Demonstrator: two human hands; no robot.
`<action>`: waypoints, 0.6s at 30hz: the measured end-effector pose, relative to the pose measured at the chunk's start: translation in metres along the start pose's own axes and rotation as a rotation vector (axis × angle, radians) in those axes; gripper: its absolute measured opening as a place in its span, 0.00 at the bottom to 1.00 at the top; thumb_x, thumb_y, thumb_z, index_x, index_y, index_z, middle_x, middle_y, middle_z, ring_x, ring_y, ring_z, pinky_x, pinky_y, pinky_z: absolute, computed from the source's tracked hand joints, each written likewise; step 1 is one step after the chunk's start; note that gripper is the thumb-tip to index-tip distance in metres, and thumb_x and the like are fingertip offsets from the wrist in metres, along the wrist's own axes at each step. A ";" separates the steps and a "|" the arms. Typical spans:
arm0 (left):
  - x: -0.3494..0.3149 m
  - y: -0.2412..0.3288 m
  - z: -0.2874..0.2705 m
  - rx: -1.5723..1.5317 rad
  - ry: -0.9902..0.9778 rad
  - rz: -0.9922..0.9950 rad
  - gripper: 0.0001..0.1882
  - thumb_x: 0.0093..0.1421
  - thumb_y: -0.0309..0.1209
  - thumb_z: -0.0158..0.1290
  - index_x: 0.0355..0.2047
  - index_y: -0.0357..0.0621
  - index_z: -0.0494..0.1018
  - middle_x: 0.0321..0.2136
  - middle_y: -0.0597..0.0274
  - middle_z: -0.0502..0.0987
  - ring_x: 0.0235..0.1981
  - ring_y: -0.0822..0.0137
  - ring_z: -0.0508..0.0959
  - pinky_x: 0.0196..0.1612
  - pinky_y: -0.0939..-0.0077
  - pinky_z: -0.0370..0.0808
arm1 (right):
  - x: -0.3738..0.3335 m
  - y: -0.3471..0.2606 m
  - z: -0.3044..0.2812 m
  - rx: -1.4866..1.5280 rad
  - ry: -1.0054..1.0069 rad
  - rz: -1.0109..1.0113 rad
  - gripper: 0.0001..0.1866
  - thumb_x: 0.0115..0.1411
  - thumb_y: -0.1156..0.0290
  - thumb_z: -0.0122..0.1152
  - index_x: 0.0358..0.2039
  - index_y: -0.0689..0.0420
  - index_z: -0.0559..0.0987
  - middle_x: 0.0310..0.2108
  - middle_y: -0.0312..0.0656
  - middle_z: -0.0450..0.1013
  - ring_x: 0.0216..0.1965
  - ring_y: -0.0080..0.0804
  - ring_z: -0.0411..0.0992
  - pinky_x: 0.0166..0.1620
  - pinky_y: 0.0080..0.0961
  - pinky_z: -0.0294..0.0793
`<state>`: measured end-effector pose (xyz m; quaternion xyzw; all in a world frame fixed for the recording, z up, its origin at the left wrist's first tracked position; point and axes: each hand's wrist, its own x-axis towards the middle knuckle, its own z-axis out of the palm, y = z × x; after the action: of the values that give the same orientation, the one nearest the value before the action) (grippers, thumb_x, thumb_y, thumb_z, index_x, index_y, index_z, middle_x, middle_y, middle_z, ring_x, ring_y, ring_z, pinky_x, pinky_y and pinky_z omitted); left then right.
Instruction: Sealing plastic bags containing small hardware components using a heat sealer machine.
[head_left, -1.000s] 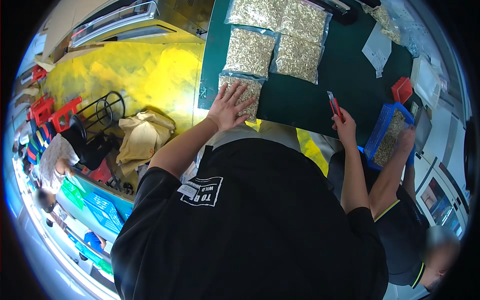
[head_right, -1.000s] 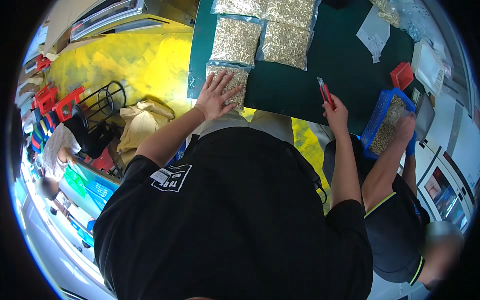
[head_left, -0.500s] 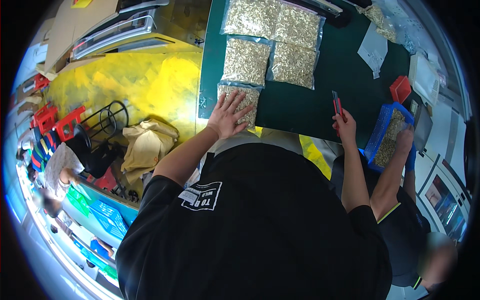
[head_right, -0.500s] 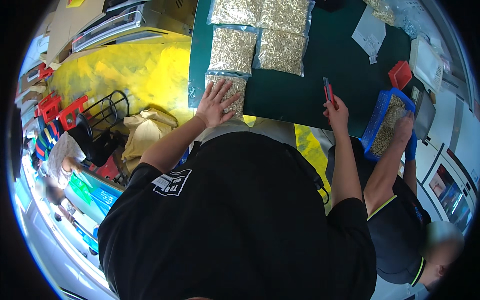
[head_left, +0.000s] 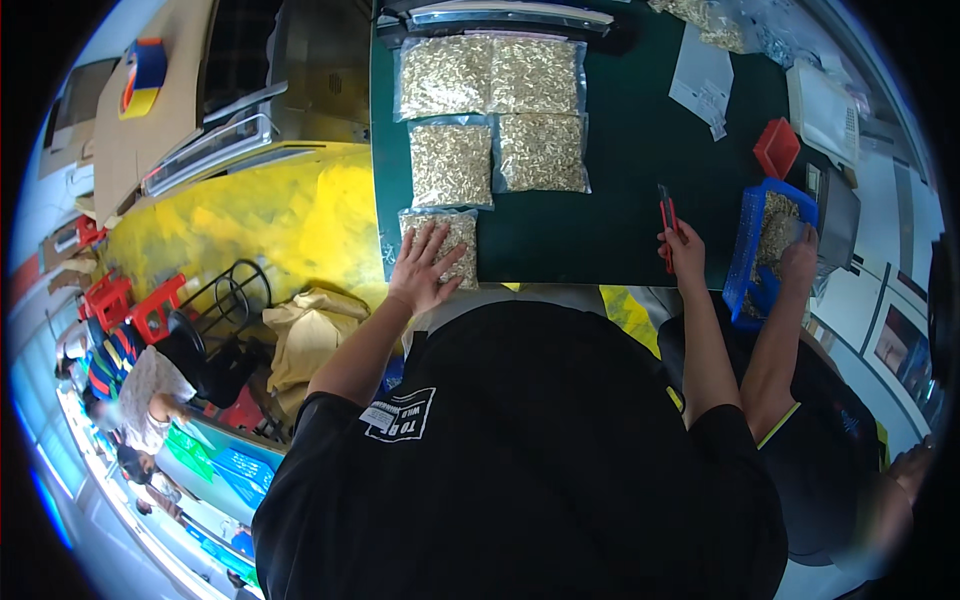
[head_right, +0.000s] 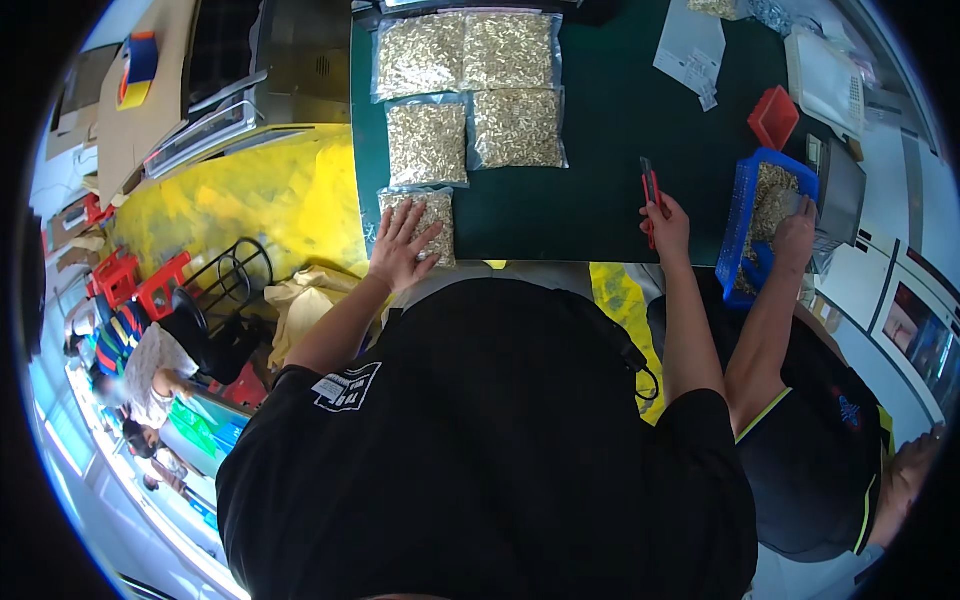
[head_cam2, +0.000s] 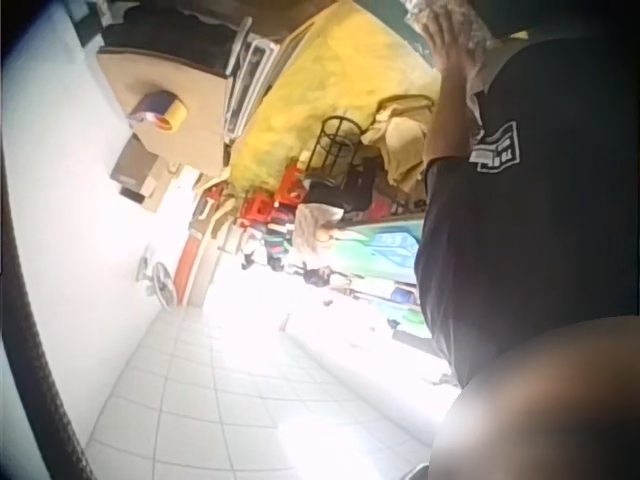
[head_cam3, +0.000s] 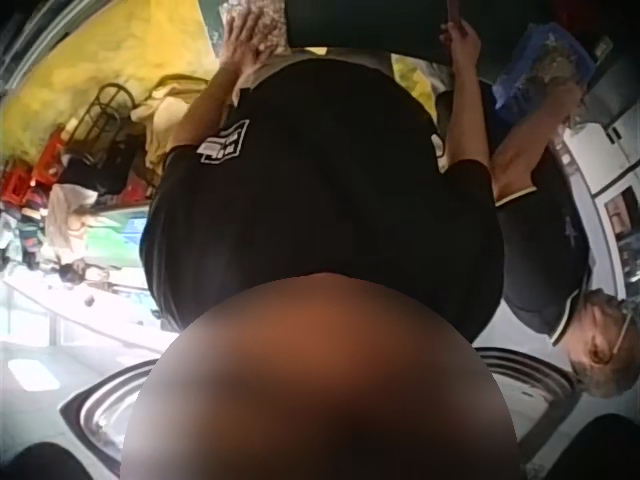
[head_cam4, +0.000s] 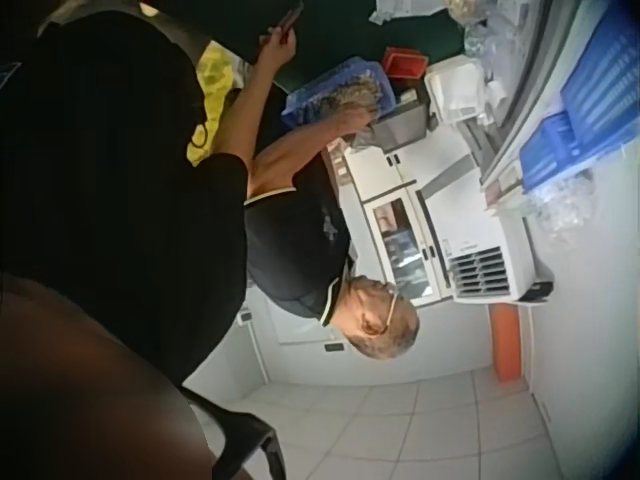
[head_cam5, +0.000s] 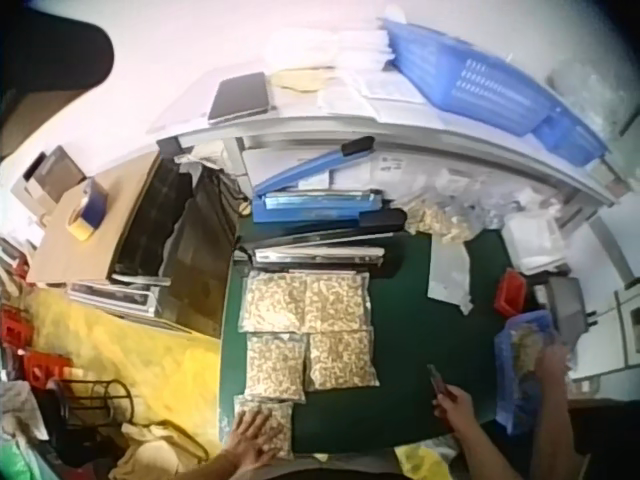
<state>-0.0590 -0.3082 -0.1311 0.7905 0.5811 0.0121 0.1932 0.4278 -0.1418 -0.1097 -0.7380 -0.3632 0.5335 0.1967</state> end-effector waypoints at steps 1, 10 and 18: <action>0.002 -0.001 -0.001 -0.003 -0.007 0.009 0.30 0.63 0.54 0.52 0.66 0.69 0.68 0.72 0.54 0.57 0.75 0.47 0.50 0.74 0.41 0.42 | 0.003 0.001 -0.001 0.008 0.005 0.001 0.21 0.70 0.71 0.57 0.62 0.61 0.73 0.37 0.42 0.79 0.27 0.20 0.74 0.33 0.18 0.77; 0.064 0.017 -0.037 -0.248 0.115 -0.029 0.24 0.56 0.38 0.60 0.54 0.50 0.77 0.60 0.51 0.71 0.64 0.44 0.66 0.68 0.46 0.59 | 0.038 -0.003 0.006 -0.019 0.055 0.005 0.20 0.70 0.69 0.58 0.61 0.59 0.73 0.45 0.43 0.79 0.45 0.29 0.78 0.51 0.28 0.76; 0.203 0.069 -0.039 -0.107 0.100 0.204 0.32 0.61 0.43 0.56 0.66 0.55 0.67 0.70 0.51 0.60 0.73 0.46 0.54 0.74 0.45 0.49 | 0.075 -0.016 -0.009 -0.534 0.240 -0.277 0.15 0.63 0.67 0.64 0.49 0.57 0.78 0.42 0.47 0.73 0.45 0.44 0.75 0.50 0.39 0.75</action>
<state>0.0607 -0.1269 -0.1146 0.8325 0.5051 0.1019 0.2038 0.4440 -0.0748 -0.1438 -0.7648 -0.5615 0.2967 0.1082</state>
